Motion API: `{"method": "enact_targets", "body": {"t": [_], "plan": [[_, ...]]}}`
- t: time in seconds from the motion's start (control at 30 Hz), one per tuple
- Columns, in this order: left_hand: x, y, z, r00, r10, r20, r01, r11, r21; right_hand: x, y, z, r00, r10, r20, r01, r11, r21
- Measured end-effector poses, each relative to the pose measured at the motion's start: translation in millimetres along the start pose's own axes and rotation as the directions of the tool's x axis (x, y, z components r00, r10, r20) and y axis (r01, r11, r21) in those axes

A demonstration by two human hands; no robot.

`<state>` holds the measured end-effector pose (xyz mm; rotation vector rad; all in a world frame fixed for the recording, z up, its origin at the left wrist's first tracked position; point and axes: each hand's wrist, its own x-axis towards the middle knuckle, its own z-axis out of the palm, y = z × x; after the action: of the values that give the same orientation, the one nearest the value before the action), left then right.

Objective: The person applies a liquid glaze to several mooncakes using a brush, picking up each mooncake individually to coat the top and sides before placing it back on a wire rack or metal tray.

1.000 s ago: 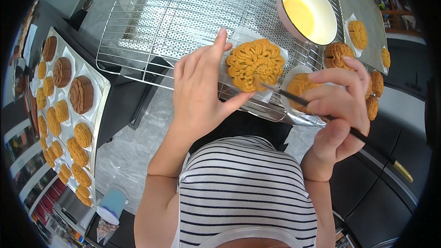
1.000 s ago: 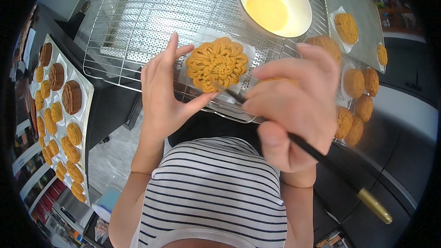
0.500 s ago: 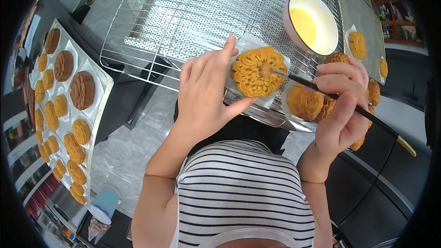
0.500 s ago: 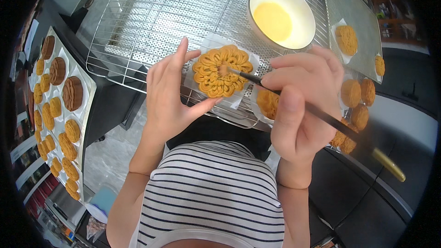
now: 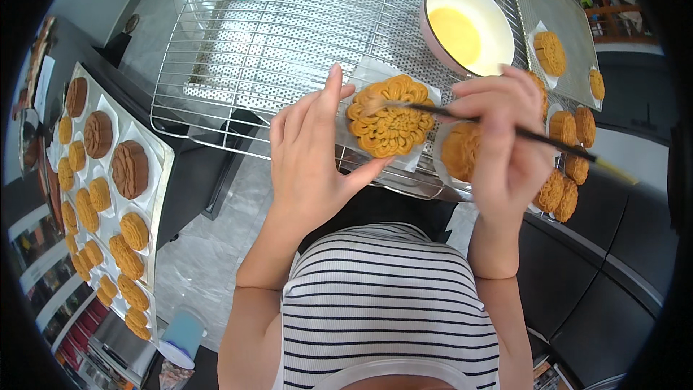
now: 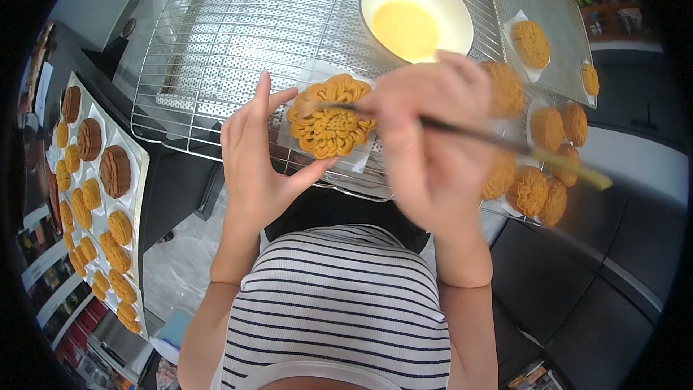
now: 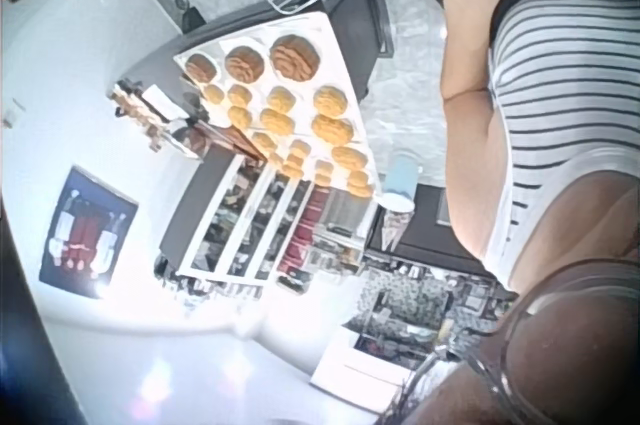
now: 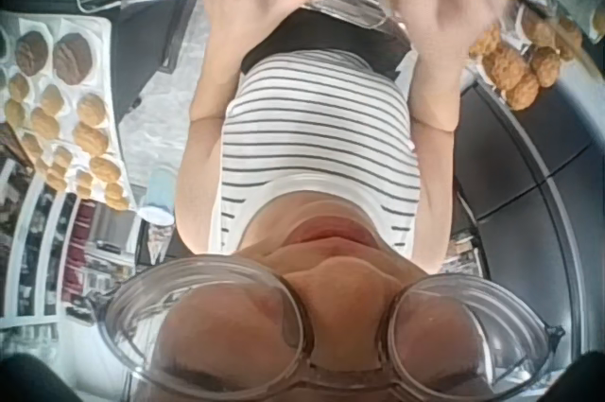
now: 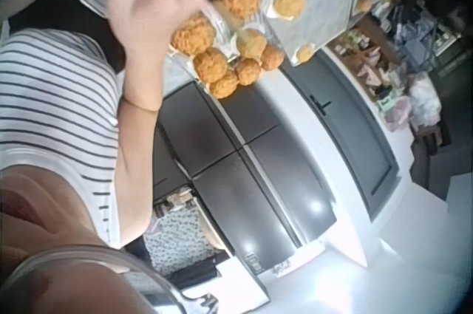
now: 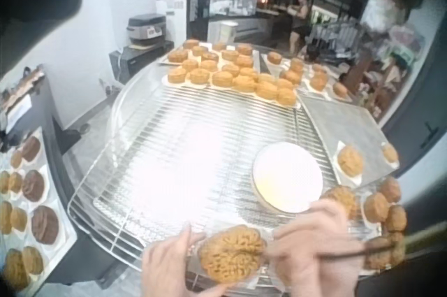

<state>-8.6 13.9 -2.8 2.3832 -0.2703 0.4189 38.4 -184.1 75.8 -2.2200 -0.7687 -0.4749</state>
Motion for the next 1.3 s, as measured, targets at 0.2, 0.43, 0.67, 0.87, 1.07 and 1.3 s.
{"method": "enact_targets", "body": {"t": [0.2, 0.43, 0.67, 0.87, 1.07, 1.3], "plan": [[0.6, 0.2, 1.5, 1.000, 0.008, 0.004, -0.008, 1.000, -0.004, -3.3, 5.1, -8.3, 0.990, 0.099, -0.101, -0.097, 0.995, 0.027], [2.0, 1.9, 0.9, 1.000, 0.011, 0.008, -0.011, 1.000, -0.011, -6.5, 4.3, -17.7, 0.862, 0.451, -0.232, -0.434, 0.892, 0.124], [2.7, 2.3, 1.6, 1.000, 0.023, -0.004, -0.023, 0.999, 0.026, -11.6, 16.2, -14.6, 0.827, 0.501, -0.255, -0.409, 0.848, 0.339], [2.9, 3.3, 0.1, 1.000, 0.000, 0.019, 0.000, 1.000, 0.031, -16.1, 19.4, -21.1, 0.975, 0.113, -0.192, -0.121, 0.992, -0.034], [2.2, 1.1, -0.3, 1.000, 0.022, 0.016, -0.022, 0.999, 0.043, -23.9, 11.7, -30.8, 0.999, -0.045, 0.016, 0.042, 0.989, 0.144], [2.8, 1.3, 1.9, 0.999, 0.039, 0.001, -0.039, 0.998, 0.047, -29.2, 12.5, -33.1, 0.992, -0.033, -0.124, 0.017, 0.991, -0.131]]}}
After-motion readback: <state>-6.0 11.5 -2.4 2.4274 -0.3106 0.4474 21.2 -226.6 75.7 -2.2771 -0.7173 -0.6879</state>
